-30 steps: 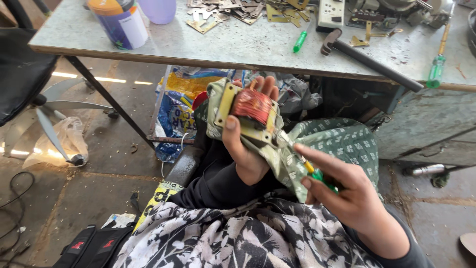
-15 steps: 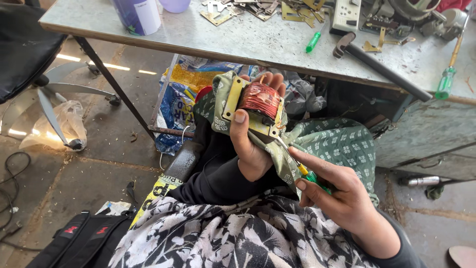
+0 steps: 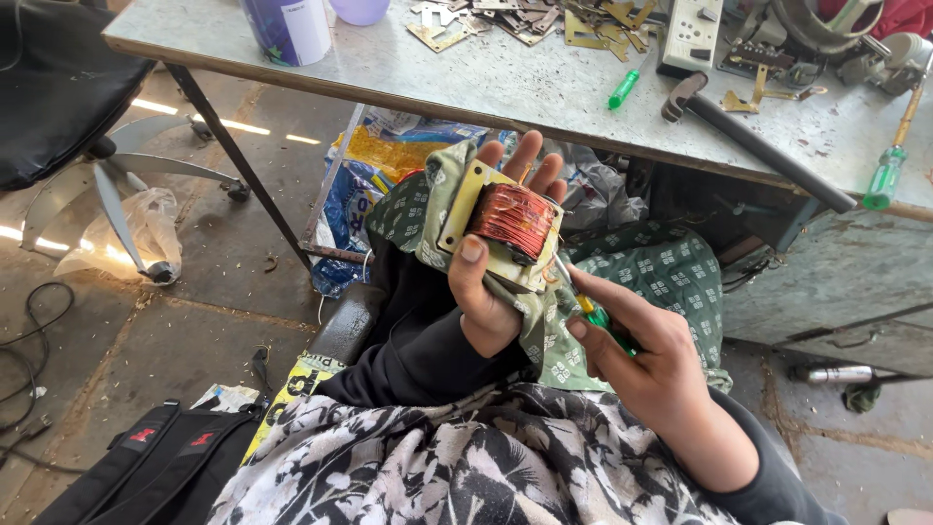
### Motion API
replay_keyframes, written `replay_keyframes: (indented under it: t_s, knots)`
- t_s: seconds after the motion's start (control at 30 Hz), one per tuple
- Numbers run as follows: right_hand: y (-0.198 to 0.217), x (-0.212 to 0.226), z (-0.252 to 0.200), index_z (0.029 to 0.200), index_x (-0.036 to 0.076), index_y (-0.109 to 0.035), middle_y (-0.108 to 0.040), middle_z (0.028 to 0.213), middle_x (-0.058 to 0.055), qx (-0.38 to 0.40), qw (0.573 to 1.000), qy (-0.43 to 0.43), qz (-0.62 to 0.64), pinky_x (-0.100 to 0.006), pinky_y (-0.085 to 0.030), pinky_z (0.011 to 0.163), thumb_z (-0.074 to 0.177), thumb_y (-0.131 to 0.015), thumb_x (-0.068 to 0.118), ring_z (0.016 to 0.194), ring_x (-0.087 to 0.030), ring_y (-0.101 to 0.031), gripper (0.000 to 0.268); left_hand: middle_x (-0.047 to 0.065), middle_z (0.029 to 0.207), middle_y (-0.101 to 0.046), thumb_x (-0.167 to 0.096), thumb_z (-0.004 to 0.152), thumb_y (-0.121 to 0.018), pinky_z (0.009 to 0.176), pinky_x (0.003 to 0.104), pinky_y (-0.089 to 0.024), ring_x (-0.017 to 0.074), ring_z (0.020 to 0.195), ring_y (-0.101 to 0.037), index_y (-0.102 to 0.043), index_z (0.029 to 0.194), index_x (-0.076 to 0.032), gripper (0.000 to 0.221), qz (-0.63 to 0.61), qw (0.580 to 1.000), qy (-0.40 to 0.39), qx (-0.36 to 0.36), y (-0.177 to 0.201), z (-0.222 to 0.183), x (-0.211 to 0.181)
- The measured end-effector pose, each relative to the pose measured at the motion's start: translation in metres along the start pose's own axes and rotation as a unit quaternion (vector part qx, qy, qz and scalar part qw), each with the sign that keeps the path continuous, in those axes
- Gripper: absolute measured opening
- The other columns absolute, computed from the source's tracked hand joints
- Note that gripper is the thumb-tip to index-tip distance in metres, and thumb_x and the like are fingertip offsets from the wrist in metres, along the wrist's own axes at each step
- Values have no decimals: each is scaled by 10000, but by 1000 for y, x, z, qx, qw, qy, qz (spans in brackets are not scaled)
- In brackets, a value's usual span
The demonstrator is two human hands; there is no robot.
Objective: The person disassembles and repairs a transformer by using a screwdriver to remove internal components and scrapings bits of wire with a small blade.
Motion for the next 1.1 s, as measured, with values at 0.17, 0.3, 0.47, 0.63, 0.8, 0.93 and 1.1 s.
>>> replay_keyframes:
  t_s: [0.17,0.3,0.47,0.63,0.8,0.93,1.1]
  knots:
    - [6,2,10,1366,88,-660,-725,717,-67,0,999,-12,-50,-273,-508,481,875,-741,67,521,-110,-611,498,210,1598,-374,-453,957,-653,1316,486,-293,312,1507,-407,-279,1645,-79,868,35,999,-20,0,4,-3,-2]
    - [15,25,12,1391,140,-633,-733,901,-127,1,976,127,-179,-335,-533,588,874,-740,107,662,-227,-692,529,95,1603,-382,-483,978,-637,1247,558,-363,280,1424,-444,-283,1610,-79,830,27,999,8,-39,18,-5,2]
    - [36,-6,-1,1386,250,-633,-672,806,-102,44,965,23,-259,-420,-504,547,836,-724,112,581,-328,-632,574,202,1455,-500,-660,1039,-532,1234,537,-400,323,1348,-521,-344,1628,-28,885,-55,986,156,-31,22,-21,34]
    - [47,-21,-19,1392,227,-621,-609,769,-105,3,959,64,-277,-432,-483,516,877,-694,131,564,-331,-599,529,212,1492,-525,-720,980,-460,1200,508,-406,373,1399,-506,-401,1541,0,915,1,962,273,-32,25,-44,59]
    - [32,-36,-12,1430,193,-591,-588,743,-101,-3,945,105,-308,-449,-471,506,926,-678,165,558,-319,-600,513,159,1382,-560,-586,1021,-445,1169,555,-429,378,1371,-529,-465,1464,-27,714,-39,971,191,-140,40,-42,58]
    - [21,-47,2,1447,177,-579,-647,835,-82,35,976,126,-176,-398,-516,546,921,-683,151,635,-270,-654,537,149,1306,-586,-552,976,-467,1140,565,-432,388,1292,-561,-489,1453,-101,658,-18,972,142,-188,55,-37,51]
    - [24,-73,0,1412,201,-637,-663,733,-62,134,991,-14,-8,-384,-525,551,920,-696,125,627,-274,-620,501,172,1264,-624,-579,983,-476,1107,560,-460,361,1210,-611,-494,1463,-93,683,-65,968,189,-150,54,-43,57]
Point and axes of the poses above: each hand's wrist, its own z-axis towards the middle knuckle, its own y-axis out of the back of the hand, x = y × z, the point moved 8 cm from there along z, towards the middle knuckle
